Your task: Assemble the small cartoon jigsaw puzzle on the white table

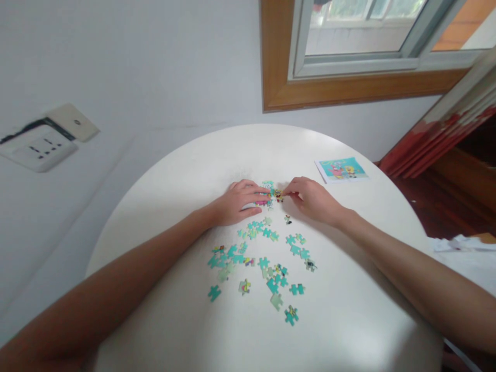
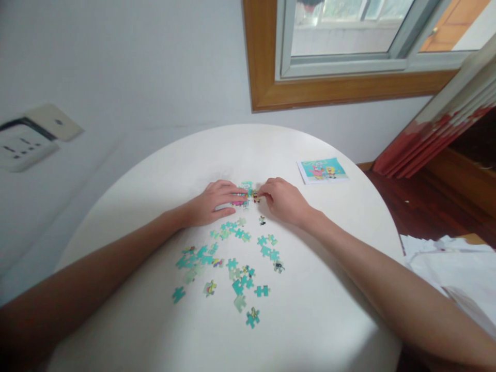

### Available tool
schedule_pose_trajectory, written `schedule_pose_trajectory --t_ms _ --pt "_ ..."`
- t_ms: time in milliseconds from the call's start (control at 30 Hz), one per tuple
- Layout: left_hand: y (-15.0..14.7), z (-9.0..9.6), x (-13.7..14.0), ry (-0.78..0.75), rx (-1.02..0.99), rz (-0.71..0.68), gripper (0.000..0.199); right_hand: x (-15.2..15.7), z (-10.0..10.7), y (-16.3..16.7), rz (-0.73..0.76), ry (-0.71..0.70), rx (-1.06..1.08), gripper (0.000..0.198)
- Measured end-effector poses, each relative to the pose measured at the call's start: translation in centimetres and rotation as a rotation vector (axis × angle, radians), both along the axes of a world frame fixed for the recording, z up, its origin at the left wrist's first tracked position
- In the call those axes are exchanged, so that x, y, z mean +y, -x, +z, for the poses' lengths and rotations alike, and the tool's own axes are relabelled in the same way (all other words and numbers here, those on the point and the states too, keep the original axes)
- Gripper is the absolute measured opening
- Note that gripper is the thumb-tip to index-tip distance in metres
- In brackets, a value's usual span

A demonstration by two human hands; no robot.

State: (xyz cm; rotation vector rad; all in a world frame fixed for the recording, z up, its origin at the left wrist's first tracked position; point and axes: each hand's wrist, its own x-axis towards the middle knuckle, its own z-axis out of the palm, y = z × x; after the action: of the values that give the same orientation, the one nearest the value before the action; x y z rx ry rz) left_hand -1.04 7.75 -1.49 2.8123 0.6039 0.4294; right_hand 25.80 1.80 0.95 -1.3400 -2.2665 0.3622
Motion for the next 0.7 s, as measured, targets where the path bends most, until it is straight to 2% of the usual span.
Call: schedule_pose_trajectory --t_ms 200,400,700 --pt "0.0 0.2 -0.2 0.012 -0.005 0.003 0.038 -1.5 1.6 -0.6 -0.162 0.169 -0.128 0.026" --pt "0.1 0.2 0.0 0.021 0.009 -0.003 0.039 -2.9 2.0 0.1 -0.138 0.314 -0.139 0.01" --pt "0.1 0.1 0.1 0.009 0.014 -0.008 0.038 -3.5 1.6 1.7 -0.115 0.368 -0.158 0.015"
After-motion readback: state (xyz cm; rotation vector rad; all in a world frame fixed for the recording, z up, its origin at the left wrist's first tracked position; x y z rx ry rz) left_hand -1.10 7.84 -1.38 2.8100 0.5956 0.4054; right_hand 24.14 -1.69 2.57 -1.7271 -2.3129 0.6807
